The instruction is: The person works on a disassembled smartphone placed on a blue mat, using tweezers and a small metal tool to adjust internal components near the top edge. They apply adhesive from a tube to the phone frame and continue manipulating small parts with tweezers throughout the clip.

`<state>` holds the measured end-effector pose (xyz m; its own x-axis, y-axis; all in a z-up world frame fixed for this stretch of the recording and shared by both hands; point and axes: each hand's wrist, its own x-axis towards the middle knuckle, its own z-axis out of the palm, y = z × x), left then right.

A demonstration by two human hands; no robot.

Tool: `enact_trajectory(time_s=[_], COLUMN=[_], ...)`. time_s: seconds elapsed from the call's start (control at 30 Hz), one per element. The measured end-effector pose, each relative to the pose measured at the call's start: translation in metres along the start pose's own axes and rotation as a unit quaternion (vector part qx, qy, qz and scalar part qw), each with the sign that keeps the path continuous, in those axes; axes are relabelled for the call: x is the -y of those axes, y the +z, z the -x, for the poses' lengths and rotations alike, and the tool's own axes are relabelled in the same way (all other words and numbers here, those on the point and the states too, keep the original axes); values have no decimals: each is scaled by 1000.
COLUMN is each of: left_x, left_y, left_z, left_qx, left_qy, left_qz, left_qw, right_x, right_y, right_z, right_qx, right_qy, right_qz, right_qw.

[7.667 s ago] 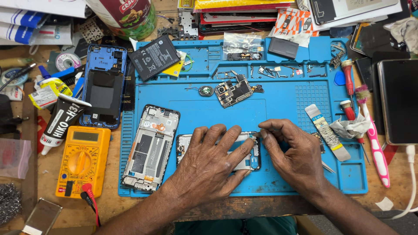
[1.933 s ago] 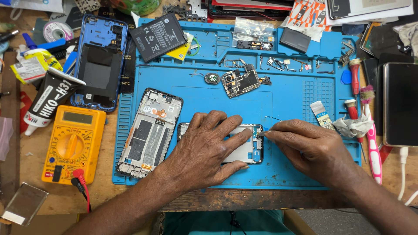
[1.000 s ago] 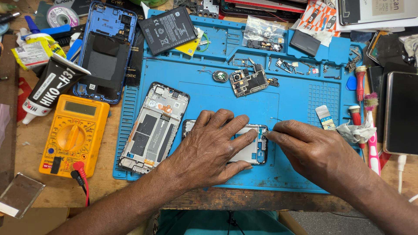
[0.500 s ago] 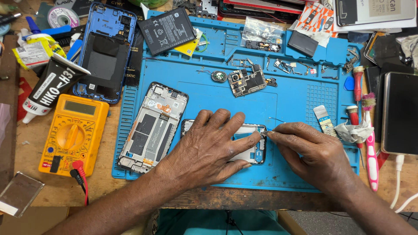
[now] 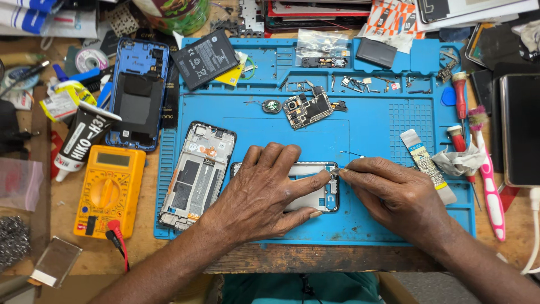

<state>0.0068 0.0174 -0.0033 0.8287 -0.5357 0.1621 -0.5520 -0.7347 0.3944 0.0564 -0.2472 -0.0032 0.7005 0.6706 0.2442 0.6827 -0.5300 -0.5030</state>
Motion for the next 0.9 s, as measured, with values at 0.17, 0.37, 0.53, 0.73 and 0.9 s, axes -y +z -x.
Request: enact_trajectory(time_s=[0.17,0.37,0.53,0.73,0.9], left_x=[-1,-3,-5,-6,-6], left_y=[-3,-5,-6,-6,-4], left_z=[-1,-3,-4,-5,-6], left_qx=[9,21,23,31,33], left_qy=[0,-6,-8,-15,-20], left_qz=[-12,-3,-10,-14,-15], left_qw=[1000,1000,1000,999,999], right_x=[-2,-1,-2,-2,-3], right_y=[1,0,0,0,0], right_z=[1,1,0,-1,-1], right_qx=[-6,-12,-14,-17,-18], right_qy=[-2,2,-1,-4,-2], right_qz=[-15,-20,-19,-25,-28], right_qw=[1000,1000,1000,1000,999])
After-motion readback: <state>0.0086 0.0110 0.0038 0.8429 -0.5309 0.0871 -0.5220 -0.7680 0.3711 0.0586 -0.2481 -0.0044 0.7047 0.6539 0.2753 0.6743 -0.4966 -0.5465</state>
